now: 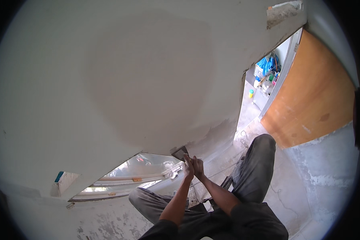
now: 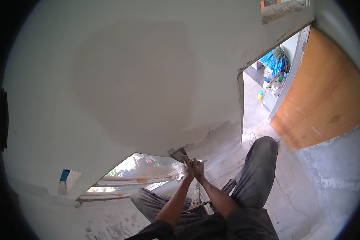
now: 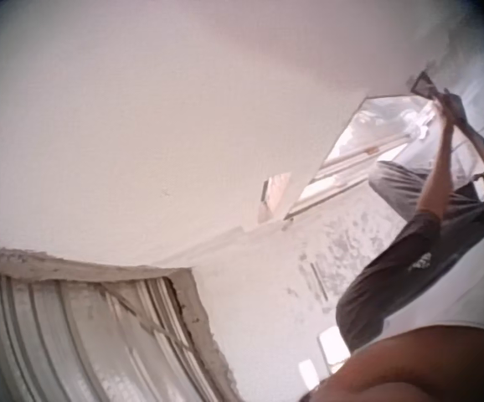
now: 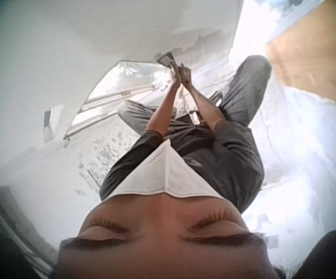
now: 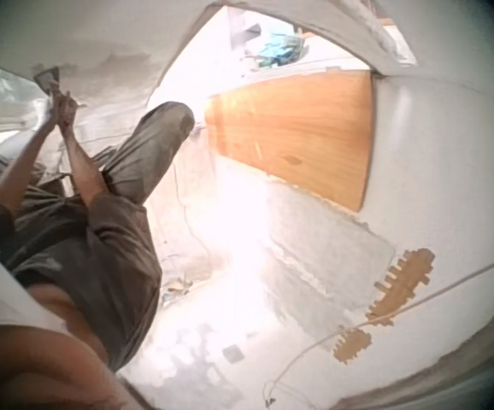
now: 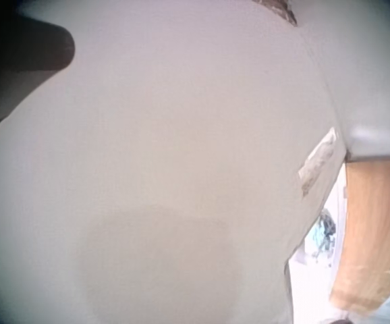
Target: The person applies a patching compound to an interior wall using a putty knife while standing on a ladder. They scrape and smooth the surface around window frames and upper wall sections.
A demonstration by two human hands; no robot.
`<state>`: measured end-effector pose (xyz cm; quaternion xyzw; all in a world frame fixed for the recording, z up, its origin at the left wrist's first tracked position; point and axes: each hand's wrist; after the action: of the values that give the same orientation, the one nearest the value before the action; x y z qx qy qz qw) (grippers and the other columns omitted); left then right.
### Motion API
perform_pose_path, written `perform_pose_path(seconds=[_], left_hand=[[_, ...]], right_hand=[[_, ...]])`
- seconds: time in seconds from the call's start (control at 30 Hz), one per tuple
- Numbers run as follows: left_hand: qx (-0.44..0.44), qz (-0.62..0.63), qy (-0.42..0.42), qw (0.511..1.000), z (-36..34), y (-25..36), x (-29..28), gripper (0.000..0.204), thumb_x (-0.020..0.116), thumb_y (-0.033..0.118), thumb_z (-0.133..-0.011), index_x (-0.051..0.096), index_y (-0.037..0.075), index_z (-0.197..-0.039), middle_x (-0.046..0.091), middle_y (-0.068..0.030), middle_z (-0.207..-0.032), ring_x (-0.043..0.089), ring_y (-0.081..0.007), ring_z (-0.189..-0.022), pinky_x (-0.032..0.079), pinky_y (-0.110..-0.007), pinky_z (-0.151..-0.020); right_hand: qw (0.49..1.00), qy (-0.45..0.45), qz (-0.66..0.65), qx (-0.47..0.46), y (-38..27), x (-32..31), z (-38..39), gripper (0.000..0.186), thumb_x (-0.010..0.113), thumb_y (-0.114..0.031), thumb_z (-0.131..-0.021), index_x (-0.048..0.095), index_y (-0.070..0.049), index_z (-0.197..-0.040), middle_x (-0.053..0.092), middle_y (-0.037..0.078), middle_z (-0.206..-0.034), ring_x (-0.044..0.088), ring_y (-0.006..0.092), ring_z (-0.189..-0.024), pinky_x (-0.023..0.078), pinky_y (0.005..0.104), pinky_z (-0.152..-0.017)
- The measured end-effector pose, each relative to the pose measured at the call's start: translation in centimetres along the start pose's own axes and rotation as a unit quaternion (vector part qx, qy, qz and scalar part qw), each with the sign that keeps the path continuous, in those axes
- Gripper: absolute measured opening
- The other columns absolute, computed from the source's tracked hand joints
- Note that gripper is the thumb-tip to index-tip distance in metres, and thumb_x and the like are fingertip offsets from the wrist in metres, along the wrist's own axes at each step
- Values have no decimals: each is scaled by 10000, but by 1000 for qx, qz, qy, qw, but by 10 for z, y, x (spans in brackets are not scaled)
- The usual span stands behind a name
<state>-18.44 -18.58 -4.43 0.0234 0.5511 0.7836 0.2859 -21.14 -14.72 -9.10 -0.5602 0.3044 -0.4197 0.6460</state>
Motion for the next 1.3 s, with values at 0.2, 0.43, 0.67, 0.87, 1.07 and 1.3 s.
perform_pose_path(seconds=[0.2, 0.43, 0.67, 0.87, 1.07, 1.3], left_hand=[[7, -14, -28, 999, -2, -1, -3, 703, 370, 698, -789, 494, 16, -667, 500, -52, -623, 470, -138, -616, 406, -339, -558], [-33, -43, -5, 999, -20, -35, -3, 754, 339, 712, -786, 525, -18, -771, 523, -85, -678, 492, -188, -665, 413, -370, -606], [-35, -7, -55, 998, -6, -25, -2, 742, 327, 718, -784, 509, 2, -714, 492, -63, -656, 465, -160, -620, 399, -358, -551], [-33, -5, -18, 999, -18, -42, 2, 632, 348, 688, -801, 460, 84, -650, 451, -8, -614, 435, -111, -577, 388, -298, -517], [-23, 39, -29, 999, -14, -31, -5, 623, 357, 674, -809, 468, 77, -667, 465, -6, -619, 439, -115, -567, 382, -302, -515], [18, -65, -15, 998, -11, -24, -16, 616, 328, 648, -839, 467, 78, -650, 466, -1, -603, 415, -81, -554, 327, -276, -470]], right_hand=[[1000, 10, -4, -9, -19, -3, 1, 527, 328, -356, -906, 535, 34, -618, 538, 181, -531, 561, 252, -502, 397, 395, -495], [999, 1, 46, -27, -12, -4, 8, 522, 307, -331, -904, 567, 32, -634, 562, 200, -563, 594, 302, -536, 417, 407, -517], [998, 16, 68, -10, 1, -8, 8, 500, 323, -330, -899, 568, 19, -637, 570, 207, -587, 601, 340, -574, 426, 433, -526], [997, -12, 80, -15, 11, -8, 4, 478, 315, -316, -891, 534, 16, -626, 569, 220, -618, 589, 379, -610, 431, 440, -530], [998, 1, 61, -31, -2, 0, 8, 481, 319, -307, -889, 567, 18, -635, 565, 220, -603, 594, 367, -589, 430, 432, -535], [997, -16, 70, -17, -6, 7, 8, 489, 313, -318, -886, 558, 33, -650, 555, 228, -591, 589, 365, -572, 419, 424, -517]])
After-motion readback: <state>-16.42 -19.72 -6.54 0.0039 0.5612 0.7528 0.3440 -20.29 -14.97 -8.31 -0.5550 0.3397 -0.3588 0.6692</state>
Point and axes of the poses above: each hand's wrist, its own z-axis away from the middle knuckle, its own x-axis out of the palm, y = z × x
